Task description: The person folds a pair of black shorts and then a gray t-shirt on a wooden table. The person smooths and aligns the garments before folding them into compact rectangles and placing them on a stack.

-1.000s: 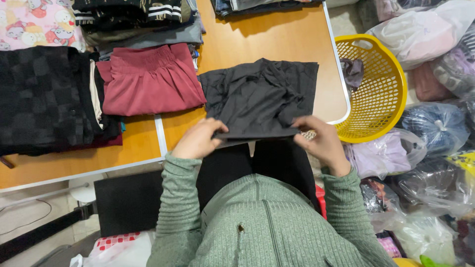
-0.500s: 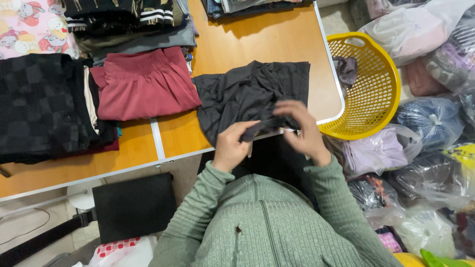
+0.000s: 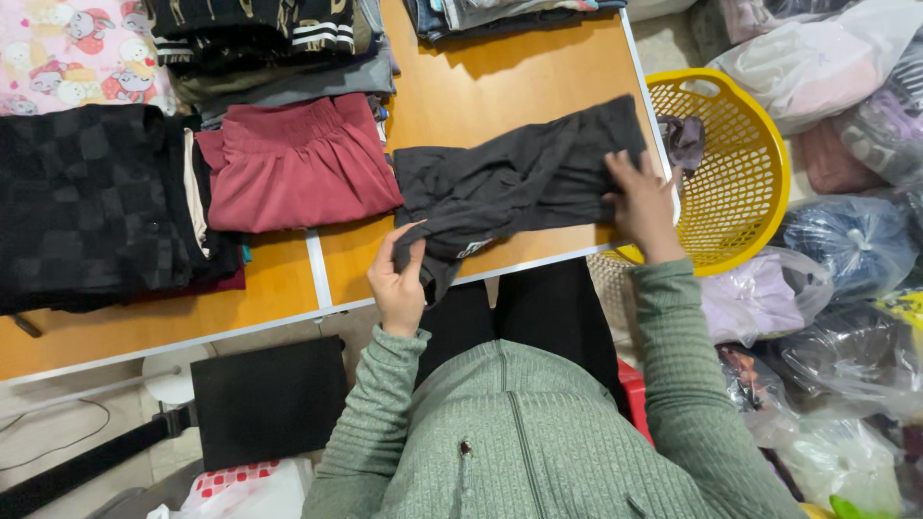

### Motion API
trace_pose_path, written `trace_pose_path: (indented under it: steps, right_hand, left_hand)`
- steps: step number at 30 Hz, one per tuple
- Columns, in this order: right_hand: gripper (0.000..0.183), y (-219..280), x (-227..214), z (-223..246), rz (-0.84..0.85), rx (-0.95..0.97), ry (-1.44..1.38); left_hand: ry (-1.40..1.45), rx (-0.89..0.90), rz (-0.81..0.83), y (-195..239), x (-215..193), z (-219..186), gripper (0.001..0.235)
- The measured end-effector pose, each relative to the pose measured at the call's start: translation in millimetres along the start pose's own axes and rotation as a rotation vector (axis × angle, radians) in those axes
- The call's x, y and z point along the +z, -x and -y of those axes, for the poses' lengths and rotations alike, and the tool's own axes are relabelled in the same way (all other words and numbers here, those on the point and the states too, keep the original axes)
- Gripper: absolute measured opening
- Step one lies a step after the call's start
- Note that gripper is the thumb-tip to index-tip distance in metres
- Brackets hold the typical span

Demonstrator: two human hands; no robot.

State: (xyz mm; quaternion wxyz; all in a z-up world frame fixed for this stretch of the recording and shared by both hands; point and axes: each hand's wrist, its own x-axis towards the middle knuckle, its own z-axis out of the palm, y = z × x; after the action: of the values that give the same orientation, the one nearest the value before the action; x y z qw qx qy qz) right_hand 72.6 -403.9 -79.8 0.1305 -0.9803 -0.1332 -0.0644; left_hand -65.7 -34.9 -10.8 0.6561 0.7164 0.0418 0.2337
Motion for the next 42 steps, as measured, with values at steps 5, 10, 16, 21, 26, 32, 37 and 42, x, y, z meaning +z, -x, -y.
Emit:
trace_pose_path:
  steps: [5, 10, 16, 21, 26, 32, 37, 42]
  right_hand:
    - [0.067, -6.9, -37.6, 19.3, -0.100, -0.018, -0.089]
    - [0.079, -9.1, -40.0, 97.8, 0.011, -0.438, -0.212]
    - [0.040, 1.2, -42.3, 108.8, 0.083, -0.478, -0.378]
    - [0.019, 22.0, -60.2, 82.7, 0.117, -0.290, -0.365]
    - [0.026, 31.5, -45.0, 121.8, -0.010, -0.186, -0.336]
    - [0.021, 28.3, -27.7, 128.6, 0.041, 0.040, -0.698]
    - [0.019, 34.8, -26.1, 101.5, 0.139, 0.245, -1.198]
    - [0.024, 48.6, -30.2, 103.2, 0.108, 0.353, -1.364]
  left_hand:
    - [-0.051, 0.059, 0.170, 8.4, 6.1, -10.0, 0.026]
    - [-0.044, 0.202, 0.418, 17.9, 22.2, -24.6, 0.034]
    - [-0.145, 0.285, 0.630, 17.8, 20.9, -32.9, 0.050]
    - [-0.175, 0.258, 0.669, 20.9, 17.7, -25.0, 0.053]
    - [-0.171, 0.311, 0.784, 24.8, 26.0, -23.4, 0.054]
    - [-0.228, 0.295, 0.856, 24.6, 18.4, -29.8, 0.052]
    - [-0.167, 0.253, 0.958, 18.3, 5.4, -35.2, 0.048]
    - [-0.025, 0.184, 0.791, 23.2, 16.3, -32.8, 0.049]
